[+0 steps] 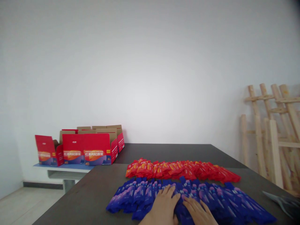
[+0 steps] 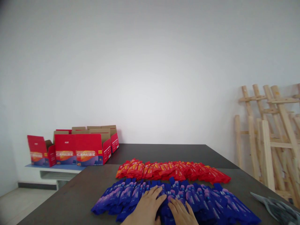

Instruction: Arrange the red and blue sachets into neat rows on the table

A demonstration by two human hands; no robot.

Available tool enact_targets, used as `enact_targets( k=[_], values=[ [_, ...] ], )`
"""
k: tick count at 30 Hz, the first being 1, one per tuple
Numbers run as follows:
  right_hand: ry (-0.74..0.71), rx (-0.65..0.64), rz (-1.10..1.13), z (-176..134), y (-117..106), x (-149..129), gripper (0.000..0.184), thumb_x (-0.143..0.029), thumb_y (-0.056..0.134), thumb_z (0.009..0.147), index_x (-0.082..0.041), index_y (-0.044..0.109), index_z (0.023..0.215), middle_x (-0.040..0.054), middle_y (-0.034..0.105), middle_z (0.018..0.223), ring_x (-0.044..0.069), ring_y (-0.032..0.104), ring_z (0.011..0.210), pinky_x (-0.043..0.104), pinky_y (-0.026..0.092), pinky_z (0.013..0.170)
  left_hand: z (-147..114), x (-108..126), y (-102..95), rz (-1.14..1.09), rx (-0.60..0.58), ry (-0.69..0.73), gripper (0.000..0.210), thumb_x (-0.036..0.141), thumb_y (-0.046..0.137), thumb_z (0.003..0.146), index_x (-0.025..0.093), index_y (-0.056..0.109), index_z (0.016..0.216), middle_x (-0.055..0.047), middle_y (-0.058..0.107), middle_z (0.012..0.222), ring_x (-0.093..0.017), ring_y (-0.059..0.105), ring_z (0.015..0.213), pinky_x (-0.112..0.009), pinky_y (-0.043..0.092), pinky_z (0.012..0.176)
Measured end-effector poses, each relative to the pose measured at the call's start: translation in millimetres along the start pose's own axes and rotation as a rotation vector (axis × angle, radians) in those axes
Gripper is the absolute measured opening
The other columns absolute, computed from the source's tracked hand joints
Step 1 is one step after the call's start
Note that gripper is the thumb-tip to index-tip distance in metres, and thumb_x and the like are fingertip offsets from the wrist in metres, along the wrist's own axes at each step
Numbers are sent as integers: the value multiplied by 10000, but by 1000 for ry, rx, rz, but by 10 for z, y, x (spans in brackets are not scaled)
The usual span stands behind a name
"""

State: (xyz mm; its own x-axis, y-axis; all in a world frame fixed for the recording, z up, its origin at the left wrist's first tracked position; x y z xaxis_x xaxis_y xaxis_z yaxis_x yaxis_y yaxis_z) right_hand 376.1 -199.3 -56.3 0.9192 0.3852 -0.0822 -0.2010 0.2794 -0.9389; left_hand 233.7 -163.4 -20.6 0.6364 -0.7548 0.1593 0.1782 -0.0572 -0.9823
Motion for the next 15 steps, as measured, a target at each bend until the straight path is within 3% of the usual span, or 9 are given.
enact_targets(
  k=[4, 10, 15],
  values=[
    [16, -19, 20, -25, -72, 59, 583, -202, 475, 822, -367, 472, 1381, -12, 445, 1434, 282, 458, 1288, 491, 356, 1064, 115, 115, -181, 12, 18, 95, 777, 435, 634, 699, 208, 389, 1400, -145, 361, 1498, -364, 328, 1360, -564, 314, 1073],
    [45, -45, 21, -58, -66, 133, 574, -250, 506, 838, -346, 450, 1401, 30, 407, 1459, 307, 407, 1324, 534, 331, 1077, 351, 176, -176, 29, -141, 107, 855, 511, 668, 639, 159, 431, 1381, -173, 522, 1358, -380, 476, 1241, -554, 395, 1009],
    [76, -130, 84, 24, -255, -93, 614, -356, 606, 794, -247, 486, 1386, 86, 449, 1447, 328, 365, 1347, 535, 251, 1121, 241, 125, -131, -2, -68, 48, 895, 530, 654, 661, 148, 387, 1426, -181, 444, 1440, -371, 405, 1317, -541, 305, 1091]
  ],
)
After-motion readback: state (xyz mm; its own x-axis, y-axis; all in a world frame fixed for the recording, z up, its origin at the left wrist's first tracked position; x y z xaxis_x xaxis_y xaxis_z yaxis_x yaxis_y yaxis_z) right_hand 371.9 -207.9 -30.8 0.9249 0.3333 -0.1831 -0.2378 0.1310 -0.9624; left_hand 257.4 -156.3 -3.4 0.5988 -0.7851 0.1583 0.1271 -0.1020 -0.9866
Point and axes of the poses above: each hand's wrist, its own z-axis towards the middle knuckle, its own y-axis out of the palm, x = y × z, the point moved 7 cm from there along z, towards the middle knuckle
